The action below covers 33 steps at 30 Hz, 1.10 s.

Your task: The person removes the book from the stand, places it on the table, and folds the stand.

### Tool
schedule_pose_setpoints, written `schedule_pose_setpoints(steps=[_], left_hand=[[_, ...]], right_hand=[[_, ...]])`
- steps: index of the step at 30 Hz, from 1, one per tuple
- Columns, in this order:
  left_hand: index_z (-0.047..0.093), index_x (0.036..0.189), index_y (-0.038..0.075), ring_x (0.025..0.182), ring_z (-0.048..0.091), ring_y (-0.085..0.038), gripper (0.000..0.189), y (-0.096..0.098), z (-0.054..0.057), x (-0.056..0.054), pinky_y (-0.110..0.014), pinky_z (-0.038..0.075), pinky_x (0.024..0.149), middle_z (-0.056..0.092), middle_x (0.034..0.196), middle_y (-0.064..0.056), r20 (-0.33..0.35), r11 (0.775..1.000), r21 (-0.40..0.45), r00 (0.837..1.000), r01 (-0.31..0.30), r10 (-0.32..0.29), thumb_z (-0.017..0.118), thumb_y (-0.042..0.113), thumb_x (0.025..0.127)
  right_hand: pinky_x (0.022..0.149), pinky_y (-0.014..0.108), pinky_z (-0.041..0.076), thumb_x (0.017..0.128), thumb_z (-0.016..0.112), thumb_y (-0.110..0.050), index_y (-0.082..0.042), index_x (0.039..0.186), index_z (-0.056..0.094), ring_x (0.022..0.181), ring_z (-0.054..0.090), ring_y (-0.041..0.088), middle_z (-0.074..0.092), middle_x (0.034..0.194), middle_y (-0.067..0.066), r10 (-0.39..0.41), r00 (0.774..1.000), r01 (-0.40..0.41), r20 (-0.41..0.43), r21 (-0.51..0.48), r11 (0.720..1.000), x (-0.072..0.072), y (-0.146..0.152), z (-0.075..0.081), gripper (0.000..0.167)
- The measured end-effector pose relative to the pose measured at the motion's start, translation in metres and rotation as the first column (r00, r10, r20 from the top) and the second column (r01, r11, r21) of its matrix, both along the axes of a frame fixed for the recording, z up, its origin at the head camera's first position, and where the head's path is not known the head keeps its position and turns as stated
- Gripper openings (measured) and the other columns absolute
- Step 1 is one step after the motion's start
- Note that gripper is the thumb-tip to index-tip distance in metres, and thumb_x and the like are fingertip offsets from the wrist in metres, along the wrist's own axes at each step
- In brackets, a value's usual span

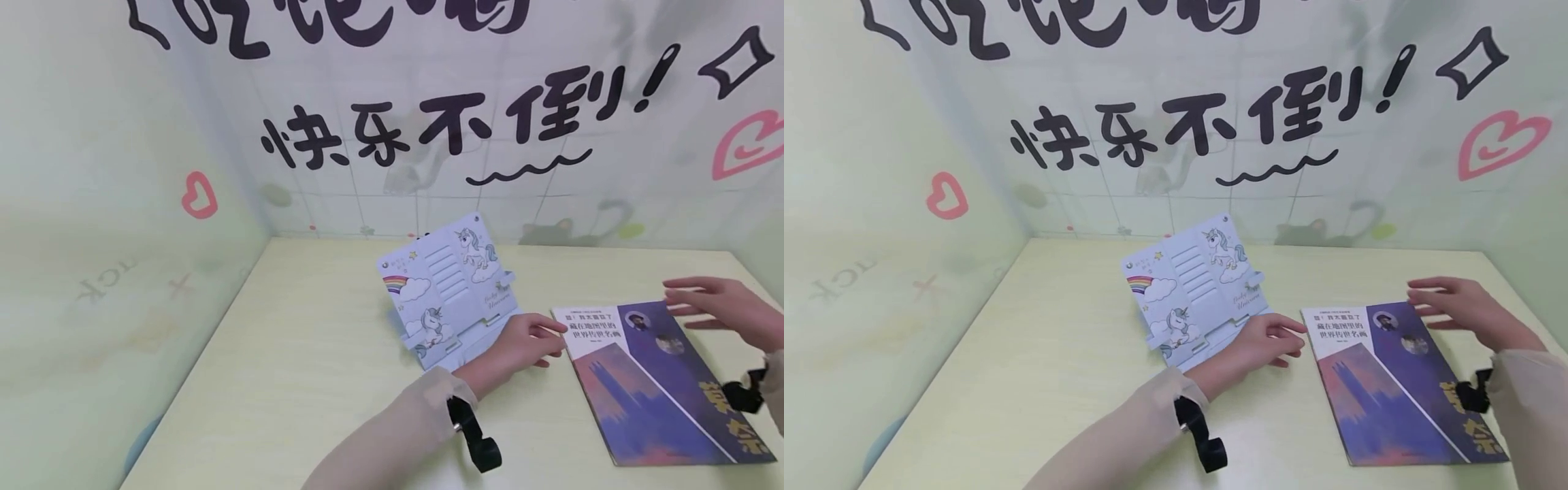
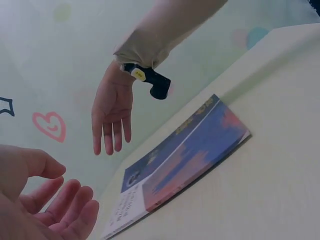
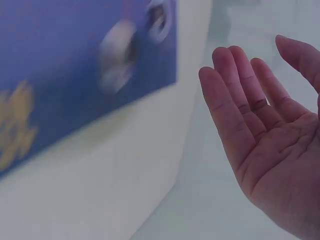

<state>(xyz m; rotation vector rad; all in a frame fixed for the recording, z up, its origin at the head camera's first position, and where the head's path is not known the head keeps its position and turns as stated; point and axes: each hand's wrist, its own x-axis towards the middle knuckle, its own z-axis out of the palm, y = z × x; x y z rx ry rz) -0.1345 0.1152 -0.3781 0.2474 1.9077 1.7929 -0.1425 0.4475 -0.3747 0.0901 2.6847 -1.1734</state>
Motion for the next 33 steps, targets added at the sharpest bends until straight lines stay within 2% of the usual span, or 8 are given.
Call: schedule_pose_setpoints(steps=[1,6,10,14,16,19,25,33], left_hand=[[0.068,0.098,0.005,0.066,0.062,-0.013,0.019,-0.006,0.003,-0.002,-0.032,0.054,0.058,0.063,0.073,0.001,-0.020,1.000,0.004,1.000,0.010,-0.010,0.065,0.001,0.080],[0.067,0.102,0.005,0.070,0.058,-0.006,0.020,-0.039,0.013,-0.014,-0.026,0.052,0.060,0.064,0.081,0.002,-0.099,1.000,-0.004,0.995,0.010,-0.010,0.065,0.003,0.082],[0.066,0.105,0.005,0.075,0.057,-0.007,0.022,-0.074,0.014,-0.025,-0.022,0.050,0.062,0.064,0.086,0.001,-0.146,0.998,-0.043,0.989,-0.044,0.037,0.064,0.005,0.083],[0.065,0.106,0.003,0.076,0.059,-0.011,0.023,-0.108,0.014,-0.036,-0.022,0.050,0.064,0.064,0.088,-0.001,-0.180,0.988,-0.090,0.978,-0.121,0.104,0.064,0.006,0.083],[0.065,0.106,0.002,0.075,0.059,-0.013,0.022,-0.124,0.014,-0.040,-0.021,0.050,0.063,0.064,0.088,-0.004,-0.184,0.983,-0.093,0.973,-0.161,0.142,0.064,0.005,0.083],[0.064,0.105,0.000,0.072,0.059,-0.015,0.022,-0.144,0.013,-0.042,-0.021,0.049,0.061,0.065,0.087,-0.008,-0.196,0.974,-0.088,0.962,-0.209,0.189,0.064,0.004,0.083],[0.064,0.101,-0.003,0.069,0.059,-0.011,0.020,-0.179,0.012,-0.038,-0.022,0.049,0.059,0.066,0.084,-0.009,-0.245,0.960,-0.103,0.942,-0.260,0.229,0.065,0.004,0.082],[0.060,0.097,-0.001,0.070,0.055,-0.013,0.021,-0.199,0.000,-0.041,-0.024,0.050,0.059,0.060,0.083,-0.007,-0.231,0.917,-0.126,0.910,-0.377,0.343,0.069,0.008,0.080]], right_hand=[[0.071,0.040,0.053,0.097,0.044,-0.033,0.013,0.134,0.030,0.082,0.061,0.004,0.050,0.118,0.034,0.012,1.000,-0.012,-0.005,0.016,1.000,-0.008,-0.015,0.008,0.061],[0.075,0.033,0.053,0.096,0.048,-0.026,0.009,0.133,0.034,0.085,0.061,0.003,0.054,0.118,0.028,0.131,0.991,-0.132,-0.010,-0.090,0.987,-0.045,-0.077,0.037,0.053],[0.081,0.035,0.051,0.094,0.053,-0.022,0.009,0.132,0.036,0.091,0.062,0.013,0.053,0.119,0.028,0.221,0.975,-0.220,-0.015,-0.165,0.961,-0.072,-0.125,0.047,0.052],[0.087,0.041,0.048,0.092,0.057,-0.021,0.008,0.131,0.039,0.099,0.060,0.025,0.055,0.117,0.024,0.273,0.962,-0.273,-0.024,-0.174,0.946,-0.093,-0.161,0.049,0.053],[0.088,0.043,0.047,0.091,0.058,-0.021,0.008,0.130,0.041,0.099,0.060,0.027,0.057,0.116,0.023,0.276,0.961,-0.277,-0.030,-0.174,0.945,-0.100,-0.173,0.048,0.052],[0.090,0.045,0.044,0.090,0.058,-0.019,0.009,0.130,0.041,0.094,0.061,0.019,0.055,0.118,0.025,0.263,0.964,-0.265,-0.033,-0.185,0.946,-0.108,-0.185,0.047,0.051],[0.094,0.046,0.041,0.089,0.060,-0.018,0.009,0.131,0.040,0.096,0.059,0.016,0.052,0.120,0.028,0.258,0.966,-0.256,-0.017,-0.214,0.943,-0.117,-0.200,0.039,0.054],[0.091,0.043,0.045,0.087,0.063,-0.018,0.010,0.128,0.041,0.091,0.059,0.018,0.055,0.114,0.025,0.231,0.973,-0.231,-0.029,-0.220,0.948,-0.126,-0.216,0.024,0.054]])
